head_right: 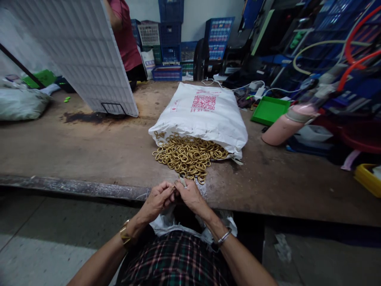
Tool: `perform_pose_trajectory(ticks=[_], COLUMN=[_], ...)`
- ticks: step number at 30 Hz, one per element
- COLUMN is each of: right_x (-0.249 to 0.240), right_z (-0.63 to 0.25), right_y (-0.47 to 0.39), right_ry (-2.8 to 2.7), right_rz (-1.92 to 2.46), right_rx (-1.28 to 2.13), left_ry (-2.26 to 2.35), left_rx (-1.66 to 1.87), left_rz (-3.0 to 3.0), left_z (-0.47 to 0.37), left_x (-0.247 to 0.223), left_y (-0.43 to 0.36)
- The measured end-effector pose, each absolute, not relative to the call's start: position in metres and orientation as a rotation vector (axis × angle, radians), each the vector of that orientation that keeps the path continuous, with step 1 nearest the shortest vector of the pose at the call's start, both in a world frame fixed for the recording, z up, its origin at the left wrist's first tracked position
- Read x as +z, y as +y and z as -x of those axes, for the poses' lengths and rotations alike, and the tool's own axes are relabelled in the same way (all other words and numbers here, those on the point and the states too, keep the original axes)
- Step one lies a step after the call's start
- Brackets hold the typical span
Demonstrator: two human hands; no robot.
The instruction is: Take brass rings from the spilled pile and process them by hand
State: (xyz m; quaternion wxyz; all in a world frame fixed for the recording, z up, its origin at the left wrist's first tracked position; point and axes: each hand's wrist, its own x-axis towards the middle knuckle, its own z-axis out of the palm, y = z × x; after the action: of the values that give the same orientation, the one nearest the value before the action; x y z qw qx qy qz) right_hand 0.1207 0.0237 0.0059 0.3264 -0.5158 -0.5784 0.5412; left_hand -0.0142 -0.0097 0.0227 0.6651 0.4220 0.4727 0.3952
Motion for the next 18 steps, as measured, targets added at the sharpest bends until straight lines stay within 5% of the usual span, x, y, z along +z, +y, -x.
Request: perform_pose_trajectory(ticks=[18], right_x=[0.005], right_z=[-0.122], right_y=[0.008], right_ry=[-2.291], right_rz=[1.481], right_rx=[0.667], left_ry=[1.128], left_rx=[1.032], left_rz=[-0.999], left_z=[0.016], left_x=[0.015], left_y=[-0.013])
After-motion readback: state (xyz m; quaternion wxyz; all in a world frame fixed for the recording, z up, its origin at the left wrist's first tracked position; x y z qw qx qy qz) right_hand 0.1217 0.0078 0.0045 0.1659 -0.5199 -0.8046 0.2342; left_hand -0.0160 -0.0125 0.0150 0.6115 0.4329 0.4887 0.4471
